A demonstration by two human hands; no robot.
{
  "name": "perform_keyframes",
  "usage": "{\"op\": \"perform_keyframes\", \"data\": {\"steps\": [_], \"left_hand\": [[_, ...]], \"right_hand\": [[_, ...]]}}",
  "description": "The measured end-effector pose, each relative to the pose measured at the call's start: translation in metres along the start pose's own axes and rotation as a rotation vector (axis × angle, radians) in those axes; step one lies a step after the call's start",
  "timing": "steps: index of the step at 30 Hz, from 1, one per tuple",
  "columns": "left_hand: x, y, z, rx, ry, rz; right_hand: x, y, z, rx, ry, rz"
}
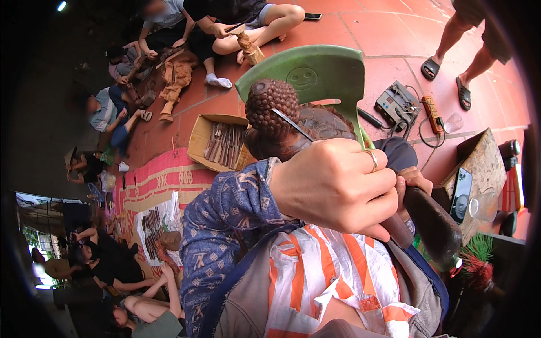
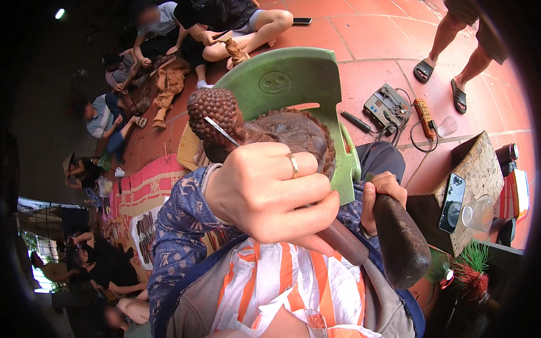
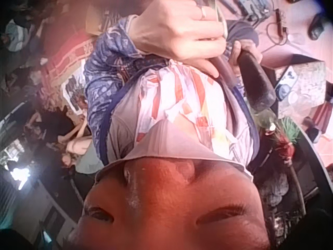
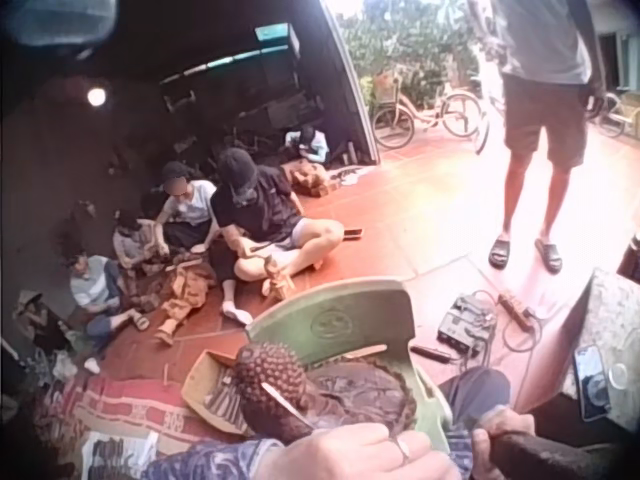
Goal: The person carves a small wooden object, likely a Buddha head, using a chisel and a hammer. They hold the object in their left hand and strike the chisel with the hammer in their right hand to shape the details.
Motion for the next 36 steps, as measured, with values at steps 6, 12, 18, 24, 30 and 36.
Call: {"op": "perform_keyframes", "data": {"steps": [6,12,18,24,30,36], "left_hand": [[0.007,0.002,-0.004,0.042,-0.003,0.050],[0.002,0.002,-0.002,-0.003,-0.003,0.021],[-0.001,-0.001,0.003,-0.002,-0.007,-0.018],[-0.003,-0.004,0.007,0.003,-0.001,-0.039],[0.000,0.004,0.001,0.050,-0.002,0.006],[-0.001,0.011,-0.005,0.102,0.035,0.036]], "right_hand": [[0.005,0.004,0.003,0.055,-0.042,-0.041],[0.004,0.000,0.002,0.022,-0.011,-0.058],[0.000,-0.001,0.002,-0.029,0.037,-0.072],[0.000,-0.002,0.010,0.046,0.145,0.032],[-0.004,-0.005,0.010,0.119,0.136,-0.041],[-0.008,-0.005,0.006,0.157,0.118,-0.081]]}}
Point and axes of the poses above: each hand's wrist, its own z-axis away from the middle knuckle, its own y-axis out of the back of the hand, x = y × z, the point moved 9 cm from there along -z, towards the middle knuckle, and after that the axes turned 8 degrees about x, right-handed, at the moved point
